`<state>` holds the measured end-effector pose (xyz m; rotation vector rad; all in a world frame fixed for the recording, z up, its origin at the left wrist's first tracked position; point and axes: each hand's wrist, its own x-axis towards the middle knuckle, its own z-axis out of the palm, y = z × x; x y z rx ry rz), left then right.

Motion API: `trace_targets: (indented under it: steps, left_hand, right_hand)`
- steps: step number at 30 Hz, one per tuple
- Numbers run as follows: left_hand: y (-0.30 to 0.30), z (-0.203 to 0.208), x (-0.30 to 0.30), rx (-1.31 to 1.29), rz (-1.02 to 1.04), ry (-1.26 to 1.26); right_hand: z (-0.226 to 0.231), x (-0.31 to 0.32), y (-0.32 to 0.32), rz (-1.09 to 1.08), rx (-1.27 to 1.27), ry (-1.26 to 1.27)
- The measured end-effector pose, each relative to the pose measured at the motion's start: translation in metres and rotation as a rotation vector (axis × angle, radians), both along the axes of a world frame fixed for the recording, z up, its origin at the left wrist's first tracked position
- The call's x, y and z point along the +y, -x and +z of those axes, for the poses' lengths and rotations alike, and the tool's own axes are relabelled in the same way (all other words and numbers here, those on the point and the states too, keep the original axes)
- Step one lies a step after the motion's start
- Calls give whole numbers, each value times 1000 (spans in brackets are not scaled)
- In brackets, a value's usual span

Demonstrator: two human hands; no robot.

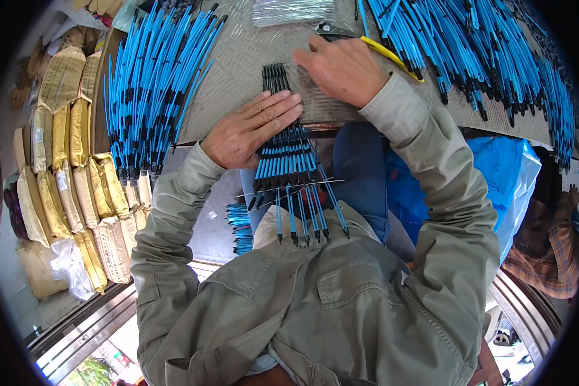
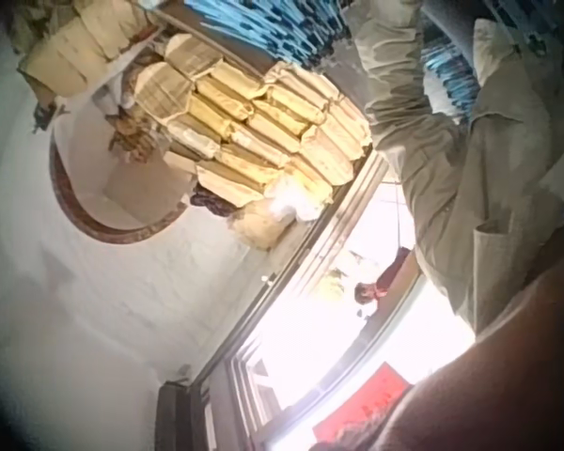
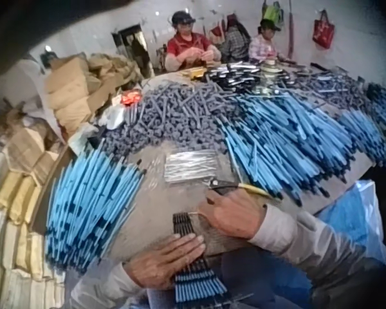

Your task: The person cuts wire on an assembled piece with pliers, gathers plastic rods from the table, and threads a wire through their ends. The person then fits the wired rods into a plastic hub and fastens the wire using pliers.

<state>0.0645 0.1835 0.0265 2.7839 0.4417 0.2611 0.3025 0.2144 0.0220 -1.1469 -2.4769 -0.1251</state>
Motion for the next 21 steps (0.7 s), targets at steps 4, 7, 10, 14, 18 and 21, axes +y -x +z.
trace_targets:
  steps: [4,7,10,14,18,21]
  left_hand:
    - [0,-5,-2,-84,22,-21]
    - [1,-5,-2,-60,7,-76]
    - [-1,-1,-2,-41,11,-68]
    - [-3,0,-5,-58,28,-37]
    - [-3,0,-5,-62,36,-27]
    - [-1,1,-4,-43,15,-30]
  right_hand:
    - [-1,0,2,0,-8,-27]
    - [-7,3,0,10,7,-89]
    - [-5,2,0,10,-26,-133]
    - [-5,-1,3,26,-41,-176]
    - [-9,3,5,49,-16,-187]
    - [-9,2,2,49,-25,-188]
